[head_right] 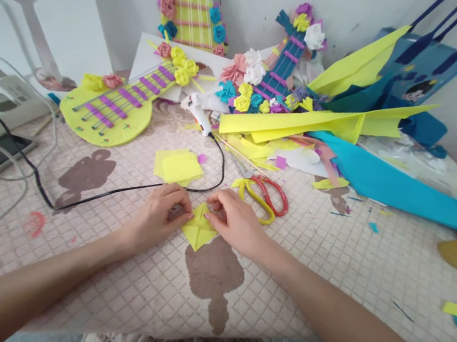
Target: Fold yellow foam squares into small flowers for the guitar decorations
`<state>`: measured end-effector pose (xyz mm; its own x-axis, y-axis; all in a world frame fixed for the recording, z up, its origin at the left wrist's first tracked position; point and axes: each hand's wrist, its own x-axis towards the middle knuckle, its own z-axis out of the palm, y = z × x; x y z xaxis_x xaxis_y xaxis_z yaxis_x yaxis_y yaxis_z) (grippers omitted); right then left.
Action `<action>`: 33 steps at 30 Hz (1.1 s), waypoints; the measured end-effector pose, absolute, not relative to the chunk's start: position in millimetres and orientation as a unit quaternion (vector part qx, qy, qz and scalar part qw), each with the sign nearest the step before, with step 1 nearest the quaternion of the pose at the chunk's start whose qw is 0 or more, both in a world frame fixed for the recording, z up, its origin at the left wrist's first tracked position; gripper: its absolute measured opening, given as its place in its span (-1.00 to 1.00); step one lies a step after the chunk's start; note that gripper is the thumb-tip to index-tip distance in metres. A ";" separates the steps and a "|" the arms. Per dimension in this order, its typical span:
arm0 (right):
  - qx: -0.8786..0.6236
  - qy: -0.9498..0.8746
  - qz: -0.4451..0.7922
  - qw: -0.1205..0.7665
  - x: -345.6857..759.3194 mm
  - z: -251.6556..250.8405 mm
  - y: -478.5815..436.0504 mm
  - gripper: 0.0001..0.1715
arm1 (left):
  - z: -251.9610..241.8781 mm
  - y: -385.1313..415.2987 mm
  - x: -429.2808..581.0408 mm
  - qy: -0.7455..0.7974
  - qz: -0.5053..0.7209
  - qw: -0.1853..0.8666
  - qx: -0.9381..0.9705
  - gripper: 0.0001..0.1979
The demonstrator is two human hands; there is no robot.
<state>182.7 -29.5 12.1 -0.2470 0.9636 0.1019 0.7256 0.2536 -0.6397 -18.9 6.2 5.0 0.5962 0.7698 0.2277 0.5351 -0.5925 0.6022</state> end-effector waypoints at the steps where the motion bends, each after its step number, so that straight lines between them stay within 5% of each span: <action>1: -0.564 -0.752 0.238 0.244 182.2 12.4 -29.4 -0.81 | 4.6 6.7 -19.6 0.378 0.245 0.245 0.858 -0.95; 33: -0.559 -0.763 0.212 0.246 180.4 8.9 -32.2 -0.68 | 2.1 2.6 -19.8 0.358 0.274 0.250 0.857 -0.87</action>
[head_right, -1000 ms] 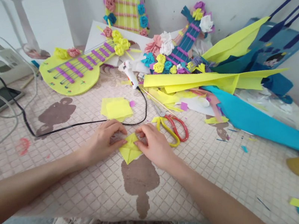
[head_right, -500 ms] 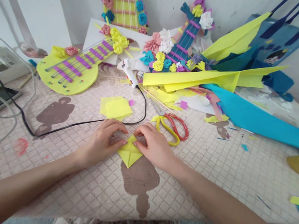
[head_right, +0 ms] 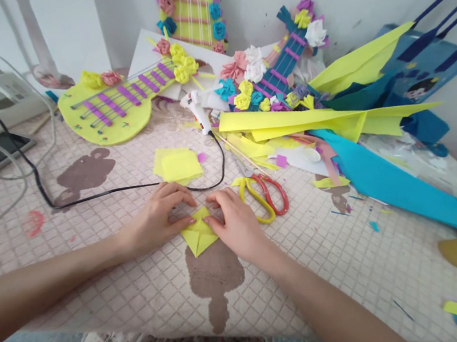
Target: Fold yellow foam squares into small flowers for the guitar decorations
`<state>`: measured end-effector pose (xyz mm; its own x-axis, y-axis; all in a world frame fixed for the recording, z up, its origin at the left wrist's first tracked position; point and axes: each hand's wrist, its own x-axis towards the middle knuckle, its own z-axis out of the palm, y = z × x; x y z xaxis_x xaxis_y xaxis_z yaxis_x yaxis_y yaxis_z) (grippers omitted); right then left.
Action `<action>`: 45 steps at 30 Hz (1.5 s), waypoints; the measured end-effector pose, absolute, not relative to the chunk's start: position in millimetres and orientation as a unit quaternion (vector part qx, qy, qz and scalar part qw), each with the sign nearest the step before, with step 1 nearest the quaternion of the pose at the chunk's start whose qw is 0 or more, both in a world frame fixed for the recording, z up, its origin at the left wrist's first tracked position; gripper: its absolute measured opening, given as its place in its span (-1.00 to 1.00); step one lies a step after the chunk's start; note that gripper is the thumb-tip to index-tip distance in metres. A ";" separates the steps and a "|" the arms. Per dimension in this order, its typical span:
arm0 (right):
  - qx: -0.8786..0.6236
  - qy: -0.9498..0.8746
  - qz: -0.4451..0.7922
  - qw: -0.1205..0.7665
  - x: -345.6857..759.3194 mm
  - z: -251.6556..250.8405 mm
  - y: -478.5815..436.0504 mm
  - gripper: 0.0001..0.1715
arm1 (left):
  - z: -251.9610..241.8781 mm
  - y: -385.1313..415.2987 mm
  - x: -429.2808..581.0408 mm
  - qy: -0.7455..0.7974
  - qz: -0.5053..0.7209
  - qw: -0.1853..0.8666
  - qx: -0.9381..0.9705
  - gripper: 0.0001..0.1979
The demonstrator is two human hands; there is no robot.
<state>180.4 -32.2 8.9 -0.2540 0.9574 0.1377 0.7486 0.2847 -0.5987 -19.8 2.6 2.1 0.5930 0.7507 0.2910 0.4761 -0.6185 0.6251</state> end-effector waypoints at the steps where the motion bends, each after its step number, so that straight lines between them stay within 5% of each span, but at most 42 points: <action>1: -0.560 -0.762 0.213 0.245 180.4 9.3 -32.1 -0.70 | 2.4 2.7 -19.8 0.357 0.276 0.249 0.857 -0.90; 9: -0.551 -0.763 0.223 0.252 179.9 11.4 -31.5 -0.79 | 3.3 1.7 -19.2 0.339 0.267 0.271 0.860 -0.98; 17: -0.547 -0.747 0.272 0.261 180.5 12.3 -30.5 -0.86 | 3.9 2.3 -19.5 0.357 0.283 0.283 0.844 -0.79; 24: -0.502 -0.565 0.495 0.429 181.7 5.3 -28.6 -0.78 | 8.8 3.1 -19.9 0.318 0.322 0.545 0.706 -0.63; 28: -0.491 -0.524 0.542 0.436 184.0 5.3 -27.6 -0.73 | 9.3 4.6 -21.4 0.319 0.279 0.636 0.645 -0.79; 35: -0.477 -0.600 0.513 0.387 184.9 12.4 -27.5 -0.82 | 19.8 7.0 -29.4 0.326 0.195 0.624 0.683 -0.87; 45: -0.506 -0.593 0.490 0.391 184.6 5.8 -27.3 -0.83 | 21.6 8.9 -29.7 0.392 0.211 0.623 0.643 -0.73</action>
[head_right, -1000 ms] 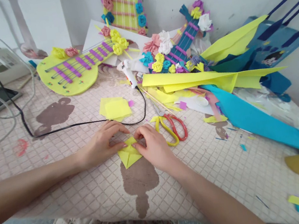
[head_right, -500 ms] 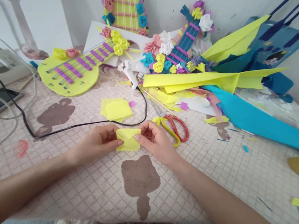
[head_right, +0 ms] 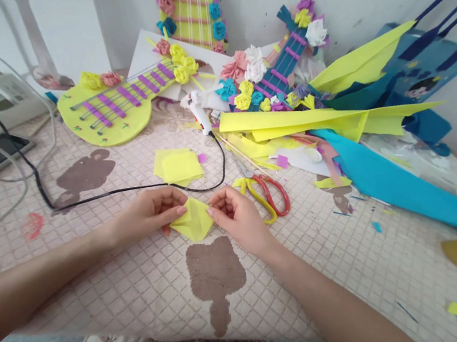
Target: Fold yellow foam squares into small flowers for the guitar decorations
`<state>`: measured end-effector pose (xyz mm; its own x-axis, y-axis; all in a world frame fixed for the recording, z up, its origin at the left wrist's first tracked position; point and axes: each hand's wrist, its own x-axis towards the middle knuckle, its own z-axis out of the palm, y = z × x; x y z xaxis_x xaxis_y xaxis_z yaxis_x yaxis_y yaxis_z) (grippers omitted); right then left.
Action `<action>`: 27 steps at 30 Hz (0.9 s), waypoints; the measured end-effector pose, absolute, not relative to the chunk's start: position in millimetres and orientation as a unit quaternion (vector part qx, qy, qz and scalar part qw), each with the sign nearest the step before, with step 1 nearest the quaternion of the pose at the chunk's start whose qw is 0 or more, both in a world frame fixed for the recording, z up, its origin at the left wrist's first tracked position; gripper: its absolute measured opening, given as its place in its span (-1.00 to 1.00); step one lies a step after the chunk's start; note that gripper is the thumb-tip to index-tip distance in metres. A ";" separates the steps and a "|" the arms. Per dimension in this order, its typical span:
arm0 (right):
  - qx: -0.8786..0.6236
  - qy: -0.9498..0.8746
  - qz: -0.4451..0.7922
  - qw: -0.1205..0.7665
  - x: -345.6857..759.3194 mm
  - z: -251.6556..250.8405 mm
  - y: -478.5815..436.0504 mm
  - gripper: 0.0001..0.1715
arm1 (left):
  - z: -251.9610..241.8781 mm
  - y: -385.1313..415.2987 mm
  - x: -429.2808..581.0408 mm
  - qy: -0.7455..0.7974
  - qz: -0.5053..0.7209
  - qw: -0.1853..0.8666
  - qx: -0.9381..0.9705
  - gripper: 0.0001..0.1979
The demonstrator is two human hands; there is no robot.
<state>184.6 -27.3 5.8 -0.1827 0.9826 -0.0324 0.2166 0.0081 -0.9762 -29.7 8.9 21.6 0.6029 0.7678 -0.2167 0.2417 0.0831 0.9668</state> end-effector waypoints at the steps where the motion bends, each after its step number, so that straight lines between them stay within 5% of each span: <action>1: -0.507 -0.590 0.491 0.393 184.6 5.2 -27.2 -0.82 | 21.7 8.1 -29.4 0.387 0.211 0.629 0.641 -0.70; 7: -0.520 -0.603 0.464 0.388 183.7 7.6 -29.8 -0.84 | 18.9 10.4 -30.5 0.380 0.211 0.649 0.625 -0.64; 14: -0.466 -0.792 0.179 0.351 183.9 7.9 -36.6 -0.65 | 21.3 23.6 -39.7 0.385 0.179 0.703 0.570 -0.63; 17: -0.445 -0.827 0.143 0.314 183.7 7.8 -36.8 -0.73 | 19.1 21.4 -38.6 0.379 0.171 0.693 0.588 -0.60; 20: -0.429 -0.845 0.140 0.287 183.6 7.1 -36.3 -0.85 | 17.2 15.3 -35.9 0.389 0.237 0.605 0.653 -0.61; 23: -0.432 -0.851 0.165 0.249 184.0 6.2 -35.6 -0.89 | 18.5 8.1 -35.1 0.393 0.313 0.399 0.766 -0.68; 27: -0.440 -0.846 0.190 0.234 185.4 6.0 -34.6 -0.89 | 20.7 -1.3 -35.6 0.312 0.235 0.289 0.874 -0.76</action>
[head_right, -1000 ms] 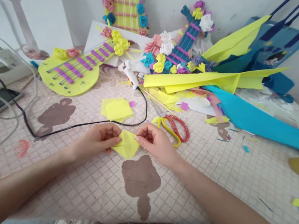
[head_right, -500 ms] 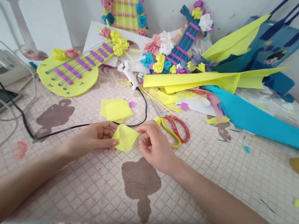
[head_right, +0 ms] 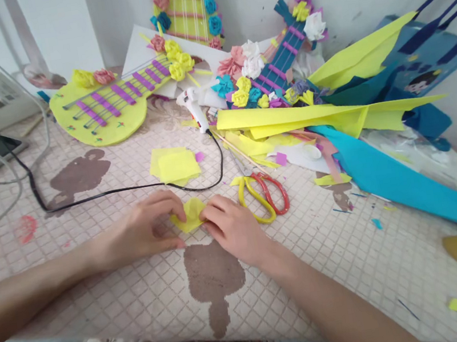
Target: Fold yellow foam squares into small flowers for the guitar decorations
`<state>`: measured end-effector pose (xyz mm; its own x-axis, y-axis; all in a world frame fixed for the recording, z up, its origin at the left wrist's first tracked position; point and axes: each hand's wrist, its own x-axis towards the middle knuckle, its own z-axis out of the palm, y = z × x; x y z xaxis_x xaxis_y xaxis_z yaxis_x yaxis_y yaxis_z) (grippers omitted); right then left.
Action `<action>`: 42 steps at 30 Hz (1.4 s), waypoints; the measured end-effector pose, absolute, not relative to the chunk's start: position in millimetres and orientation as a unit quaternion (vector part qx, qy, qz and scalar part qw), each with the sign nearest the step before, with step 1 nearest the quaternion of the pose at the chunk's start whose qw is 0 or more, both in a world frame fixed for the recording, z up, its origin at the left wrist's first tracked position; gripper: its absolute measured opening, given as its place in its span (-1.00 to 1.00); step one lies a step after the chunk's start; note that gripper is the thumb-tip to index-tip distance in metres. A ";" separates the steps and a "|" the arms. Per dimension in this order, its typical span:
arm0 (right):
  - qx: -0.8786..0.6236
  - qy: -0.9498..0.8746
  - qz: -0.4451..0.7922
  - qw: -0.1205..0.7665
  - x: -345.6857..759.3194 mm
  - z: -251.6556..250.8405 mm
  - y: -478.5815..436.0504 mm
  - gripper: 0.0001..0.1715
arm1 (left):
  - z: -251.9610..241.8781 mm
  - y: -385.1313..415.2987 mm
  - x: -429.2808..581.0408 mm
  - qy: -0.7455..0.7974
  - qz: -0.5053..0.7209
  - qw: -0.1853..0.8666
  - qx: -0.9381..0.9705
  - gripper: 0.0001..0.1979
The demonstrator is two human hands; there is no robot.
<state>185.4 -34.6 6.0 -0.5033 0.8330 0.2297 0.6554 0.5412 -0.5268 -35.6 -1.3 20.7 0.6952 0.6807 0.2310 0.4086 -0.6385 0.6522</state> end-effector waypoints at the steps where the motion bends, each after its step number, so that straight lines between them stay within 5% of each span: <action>1: -0.442 -0.844 0.192 0.237 185.8 6.1 -34.5 -0.89 | 20.4 -3.2 -35.4 0.301 0.219 0.280 0.885 -0.78; 6: -0.439 -0.844 0.200 0.235 187.8 6.6 -34.4 -0.86 | 16.2 -6.0 -34.1 0.311 0.223 0.236 0.893 -0.99; 42: -0.496 -0.787 0.276 0.240 179.7 12.7 -37.7 -0.87 | 8.9 -9.7 -29.1 0.348 0.226 0.262 0.871 -0.93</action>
